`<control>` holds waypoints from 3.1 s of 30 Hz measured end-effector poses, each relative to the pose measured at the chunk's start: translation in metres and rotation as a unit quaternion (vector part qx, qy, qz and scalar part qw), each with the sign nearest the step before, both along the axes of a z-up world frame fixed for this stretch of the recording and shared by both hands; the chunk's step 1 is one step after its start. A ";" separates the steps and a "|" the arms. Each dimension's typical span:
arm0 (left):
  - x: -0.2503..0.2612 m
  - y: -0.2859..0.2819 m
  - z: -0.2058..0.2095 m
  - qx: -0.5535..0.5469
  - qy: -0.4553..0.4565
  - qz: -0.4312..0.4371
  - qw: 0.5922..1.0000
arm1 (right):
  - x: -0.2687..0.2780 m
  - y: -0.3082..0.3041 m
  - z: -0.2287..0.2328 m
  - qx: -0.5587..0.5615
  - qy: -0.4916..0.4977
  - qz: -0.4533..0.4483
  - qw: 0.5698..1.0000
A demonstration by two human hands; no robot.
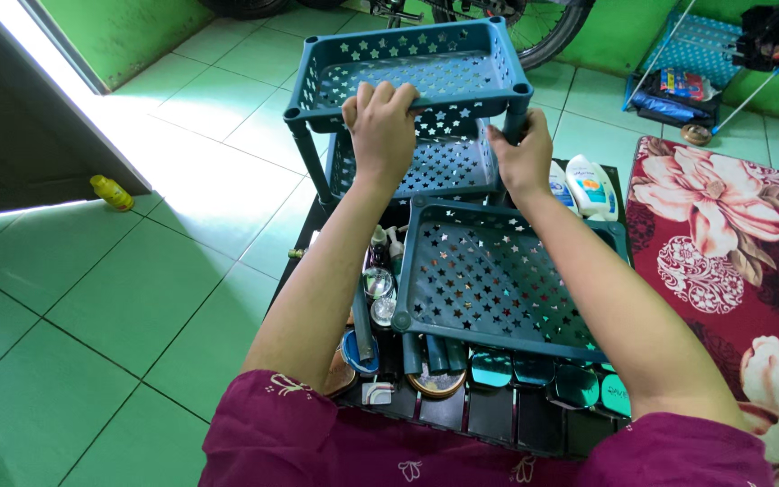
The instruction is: The person assembles a multi-tiered plastic tray stand by inserting cylindrical legs into the corners of perforated trays and stacking them. The person repeatedly adjusts the trays and legs to fit them together.
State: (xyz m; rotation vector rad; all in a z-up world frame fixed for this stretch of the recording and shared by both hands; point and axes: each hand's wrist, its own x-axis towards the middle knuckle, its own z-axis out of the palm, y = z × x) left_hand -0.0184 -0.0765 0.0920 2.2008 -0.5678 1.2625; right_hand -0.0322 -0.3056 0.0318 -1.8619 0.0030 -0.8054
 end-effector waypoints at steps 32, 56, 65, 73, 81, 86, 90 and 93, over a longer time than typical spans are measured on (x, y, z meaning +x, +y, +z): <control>-0.009 -0.007 0.002 0.022 0.026 0.001 0.999 | -0.003 -0.014 -0.008 0.181 0.083 0.216 0.956; -0.001 0.100 -0.074 -0.346 0.028 0.008 0.938 | -0.023 -0.021 0.000 -0.093 0.011 -0.101 0.990; -0.006 0.100 -0.081 -0.314 0.133 -0.126 0.931 | -0.056 0.058 0.068 -0.458 -0.213 -0.014 0.863; -0.010 0.095 -0.071 -0.315 0.113 -0.114 0.936 | -0.032 0.098 0.072 -0.449 -0.213 0.051 0.866; -0.005 0.089 -0.069 -0.316 0.129 -0.073 0.937 | -0.015 0.101 0.068 -0.344 -0.227 0.037 0.910; 0.000 0.092 -0.077 -0.319 0.155 -0.051 0.934 | -0.013 0.103 0.071 -0.312 -0.225 0.036 0.922; 0.018 0.102 -0.101 -0.497 0.126 -0.272 0.814 | -0.017 0.103 0.072 -0.321 -0.220 0.047 0.920; 0.057 0.133 -0.122 -0.598 0.169 -0.341 0.705 | -0.019 0.103 0.075 -0.328 -0.218 0.052 0.918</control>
